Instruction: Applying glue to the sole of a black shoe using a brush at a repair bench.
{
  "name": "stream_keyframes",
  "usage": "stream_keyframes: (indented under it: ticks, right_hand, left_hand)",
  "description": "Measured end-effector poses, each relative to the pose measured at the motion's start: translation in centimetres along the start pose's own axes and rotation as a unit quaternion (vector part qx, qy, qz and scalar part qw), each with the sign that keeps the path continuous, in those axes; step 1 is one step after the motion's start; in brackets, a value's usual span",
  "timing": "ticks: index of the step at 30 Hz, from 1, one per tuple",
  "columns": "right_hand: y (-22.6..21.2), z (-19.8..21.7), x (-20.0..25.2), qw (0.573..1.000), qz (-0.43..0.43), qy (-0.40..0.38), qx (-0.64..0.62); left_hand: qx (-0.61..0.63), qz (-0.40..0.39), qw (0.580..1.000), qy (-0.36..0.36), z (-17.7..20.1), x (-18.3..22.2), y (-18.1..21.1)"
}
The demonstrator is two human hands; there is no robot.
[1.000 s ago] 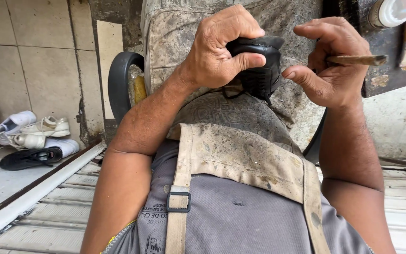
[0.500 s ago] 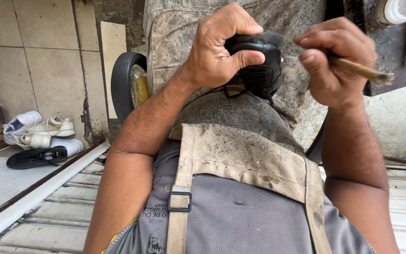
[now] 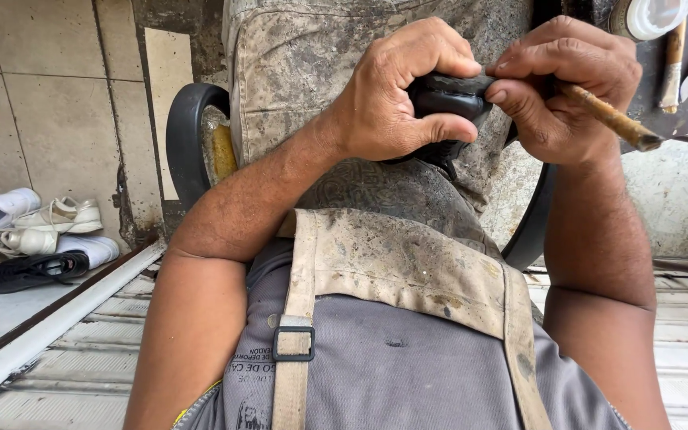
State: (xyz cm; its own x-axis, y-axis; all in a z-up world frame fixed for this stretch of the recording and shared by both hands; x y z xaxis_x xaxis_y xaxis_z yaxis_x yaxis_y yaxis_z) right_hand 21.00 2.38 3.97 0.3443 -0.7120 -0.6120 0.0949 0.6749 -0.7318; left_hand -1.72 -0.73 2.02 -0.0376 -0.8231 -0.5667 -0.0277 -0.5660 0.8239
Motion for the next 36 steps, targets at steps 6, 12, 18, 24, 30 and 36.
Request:
stream_keyframes:
  ticks: [6,12,18,24,30,36]
  right_hand:
    - [-0.7,1.0,-0.9,0.999,-0.016,-0.041,0.032]
    - [-1.1,1.0,-2.0,0.994,-0.036,-0.084,0.055]
    - [-1.1,0.7,-3.2,0.976,-0.080,-0.137,0.147]
    - [2.1,3.3,-1.4,0.971,-0.227,-0.069,0.043]
    - [3.9,6.6,1.3,0.992,-0.103,0.065,0.023]
    - [3.4,13.3,4.5,0.969,-0.113,0.049,0.216]
  left_hand:
    - [-0.006,-0.022,1.000,-0.013,-0.7,-0.5,0.1]
    - [-0.010,-0.028,0.999,-0.019,-1.5,-1.1,0.5]
    - [-0.017,-0.042,0.999,-0.002,-2.6,-1.0,0.3]
    - [-0.017,-0.004,1.000,-0.014,-2.2,-0.7,0.1]
    - [0.048,0.001,0.999,-0.011,-1.6,-0.6,-1.0]
    - [0.067,-0.051,0.996,-0.014,-2.4,-1.9,-1.6]
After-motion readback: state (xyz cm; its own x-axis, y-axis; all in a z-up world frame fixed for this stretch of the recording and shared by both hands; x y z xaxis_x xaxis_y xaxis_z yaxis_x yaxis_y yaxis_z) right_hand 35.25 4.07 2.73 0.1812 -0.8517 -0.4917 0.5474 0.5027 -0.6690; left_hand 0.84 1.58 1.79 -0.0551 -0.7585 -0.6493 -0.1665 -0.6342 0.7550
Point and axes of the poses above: each hand's wrist, its own x-axis away from the middle knuckle, its own z-axis out of the back of the hand, y = z × x, the point moved 1 cm from there along -x, towards the middle knuckle, and after that the axes turned 15 degrees about y, right-handed, at the moved point
